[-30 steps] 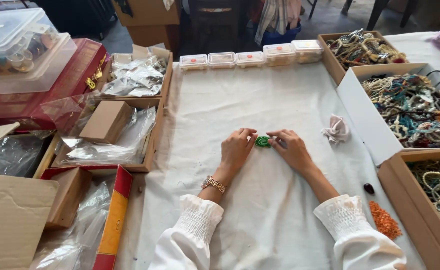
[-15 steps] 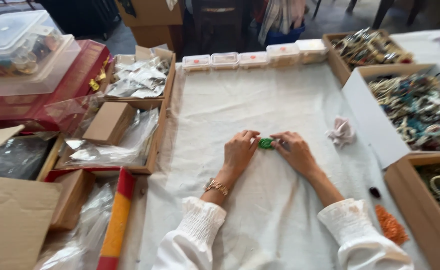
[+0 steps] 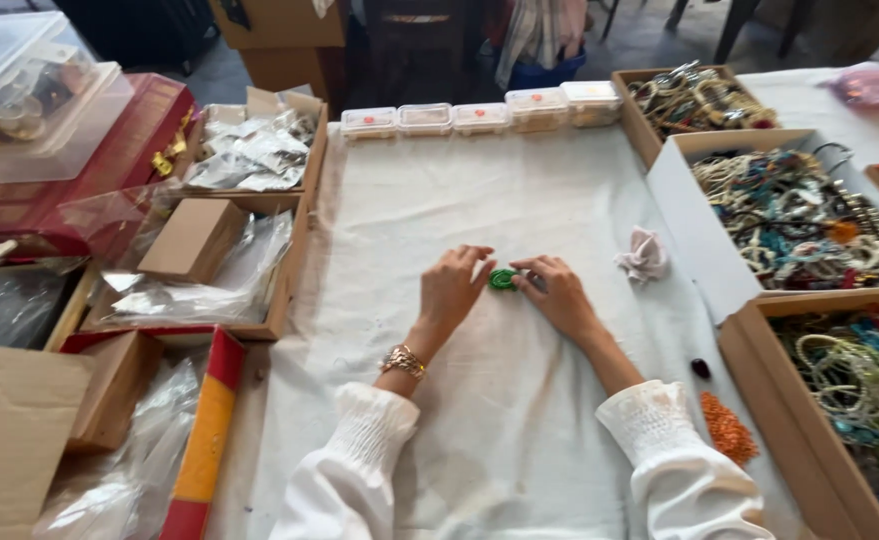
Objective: Packaging a green beaded ornament into a cloth pouch and a small plastic box.
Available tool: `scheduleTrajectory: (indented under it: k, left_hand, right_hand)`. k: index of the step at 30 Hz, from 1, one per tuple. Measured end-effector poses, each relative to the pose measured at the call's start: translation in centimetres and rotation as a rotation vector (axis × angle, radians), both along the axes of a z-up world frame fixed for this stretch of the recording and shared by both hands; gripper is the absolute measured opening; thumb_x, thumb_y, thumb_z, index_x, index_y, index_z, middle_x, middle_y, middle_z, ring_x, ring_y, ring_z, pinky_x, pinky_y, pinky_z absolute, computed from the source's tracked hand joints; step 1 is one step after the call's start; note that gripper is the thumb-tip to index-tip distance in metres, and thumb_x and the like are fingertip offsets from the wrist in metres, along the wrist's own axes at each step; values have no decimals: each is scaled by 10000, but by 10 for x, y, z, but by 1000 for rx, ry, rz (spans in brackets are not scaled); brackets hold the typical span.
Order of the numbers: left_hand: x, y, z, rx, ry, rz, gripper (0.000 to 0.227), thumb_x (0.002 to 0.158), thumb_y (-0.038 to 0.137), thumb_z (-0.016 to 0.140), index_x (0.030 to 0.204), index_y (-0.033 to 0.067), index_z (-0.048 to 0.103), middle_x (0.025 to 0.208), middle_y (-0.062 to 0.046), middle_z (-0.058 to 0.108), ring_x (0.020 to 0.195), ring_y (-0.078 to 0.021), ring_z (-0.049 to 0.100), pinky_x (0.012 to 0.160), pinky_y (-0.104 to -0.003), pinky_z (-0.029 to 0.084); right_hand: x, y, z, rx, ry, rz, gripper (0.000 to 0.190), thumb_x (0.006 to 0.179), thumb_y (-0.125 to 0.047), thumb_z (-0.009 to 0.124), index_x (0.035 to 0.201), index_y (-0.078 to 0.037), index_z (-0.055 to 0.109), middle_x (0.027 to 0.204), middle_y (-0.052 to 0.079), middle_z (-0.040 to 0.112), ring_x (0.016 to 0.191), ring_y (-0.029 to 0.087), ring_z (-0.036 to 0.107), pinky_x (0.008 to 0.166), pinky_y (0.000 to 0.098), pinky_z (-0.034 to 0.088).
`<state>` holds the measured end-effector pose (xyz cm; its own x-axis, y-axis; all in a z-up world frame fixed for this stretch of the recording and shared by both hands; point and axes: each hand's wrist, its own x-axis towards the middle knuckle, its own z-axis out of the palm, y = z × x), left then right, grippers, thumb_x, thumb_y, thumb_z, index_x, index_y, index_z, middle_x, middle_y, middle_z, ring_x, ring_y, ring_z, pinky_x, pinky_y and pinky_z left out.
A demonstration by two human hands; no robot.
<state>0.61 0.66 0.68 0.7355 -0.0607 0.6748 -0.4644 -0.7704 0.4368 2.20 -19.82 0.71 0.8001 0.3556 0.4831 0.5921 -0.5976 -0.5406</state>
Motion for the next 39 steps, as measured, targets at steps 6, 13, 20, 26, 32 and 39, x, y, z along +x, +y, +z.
scheduleTrajectory:
  k: [6,13,20,26,32,39]
  left_hand:
    - [-9,32,102,164,59,-9,190,957,359,694,990,178,742,892,17,736,783,-198,710,625,-380,547]
    - [-73,76,154,359,43,54,213,959,367,702,983,160,744,876,-6,718,786,-203,707,614,-373,542]
    - [-142,150,134,567,260,233,171,937,281,695,878,126,739,888,-45,718,841,-251,723,658,-404,566]
    - [-185,224,110,583,363,496,111,928,177,677,867,92,714,916,-104,724,850,-299,734,697,-428,584]
    - [-209,279,73,723,377,644,29,893,107,656,895,96,683,914,-102,721,883,-283,732,681,-408,593]
    - [-212,310,40,716,429,734,51,907,99,669,901,140,699,917,-47,723,946,-246,716,711,-389,585]
  right_hand:
    - [-8,1,12,-7,67,-7,260,961,-262,695,1171,-120,752,1069,74,726,982,244,652,892,387,524]
    - [-5,-2,7,-55,11,8,292,984,-296,692,1205,-113,743,1029,71,727,986,236,641,888,381,523]
    - [-4,2,0,24,17,12,365,945,-287,729,1245,-80,716,1078,96,731,932,227,661,852,367,545]
    - [1,-2,-3,-4,-24,29,353,969,-290,722,1252,-80,721,1079,108,729,936,233,671,862,371,541]
    - [12,-10,-18,-66,-66,50,359,1019,-332,689,1278,-85,718,1123,96,740,946,234,667,903,386,515]
    - [5,-12,-11,-90,-64,66,402,1095,-402,640,1338,-90,712,1193,99,723,1010,249,638,925,378,525]
